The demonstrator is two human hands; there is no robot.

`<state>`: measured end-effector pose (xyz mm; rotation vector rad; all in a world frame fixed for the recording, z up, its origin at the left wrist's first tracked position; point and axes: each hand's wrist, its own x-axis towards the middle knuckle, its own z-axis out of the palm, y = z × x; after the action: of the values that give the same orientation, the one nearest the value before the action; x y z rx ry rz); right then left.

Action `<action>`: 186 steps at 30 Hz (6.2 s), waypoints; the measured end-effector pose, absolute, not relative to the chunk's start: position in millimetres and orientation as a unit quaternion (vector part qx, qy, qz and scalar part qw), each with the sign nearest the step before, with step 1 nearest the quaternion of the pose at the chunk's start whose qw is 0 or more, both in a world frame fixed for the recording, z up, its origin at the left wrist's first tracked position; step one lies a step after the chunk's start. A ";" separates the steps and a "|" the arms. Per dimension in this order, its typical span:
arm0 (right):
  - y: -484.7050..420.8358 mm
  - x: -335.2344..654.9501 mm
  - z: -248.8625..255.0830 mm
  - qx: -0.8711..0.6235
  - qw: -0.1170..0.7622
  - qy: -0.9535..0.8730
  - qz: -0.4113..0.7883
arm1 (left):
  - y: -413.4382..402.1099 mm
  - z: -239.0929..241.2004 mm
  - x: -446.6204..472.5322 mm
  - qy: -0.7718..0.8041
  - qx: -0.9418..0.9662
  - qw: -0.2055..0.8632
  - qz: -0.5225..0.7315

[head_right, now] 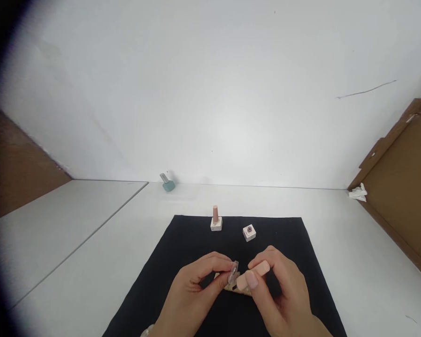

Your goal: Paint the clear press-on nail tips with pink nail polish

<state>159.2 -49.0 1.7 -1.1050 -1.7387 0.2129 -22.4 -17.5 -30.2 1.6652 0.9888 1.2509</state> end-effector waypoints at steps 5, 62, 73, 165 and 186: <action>-44.6 161.7 1.8 -0.484 0.501 -0.714 0.066 | -20.9 -34.9 -21.9 0.369 0.693 0.394 0.477; -40.6 164.5 7.5 -0.542 0.472 -0.686 0.114 | -30.0 -43.5 -24.1 0.340 0.774 0.332 0.419; -44.2 163.5 11.2 -0.488 0.446 -0.704 0.260 | -26.7 -39.9 -22.7 0.375 0.708 0.423 0.423; -45.9 163.2 10.5 -0.460 0.453 -0.719 0.259 | -29.3 -32.1 -19.3 0.438 0.663 0.464 0.391; -41.9 166.9 9.1 -0.538 0.487 -0.651 0.224 | -34.0 -43.5 -21.3 0.345 0.766 0.344 0.420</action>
<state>166.9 -41.9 9.1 -1.3088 -1.5823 0.5456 -21.3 -34.0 -43.5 1.9893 0.8966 1.0908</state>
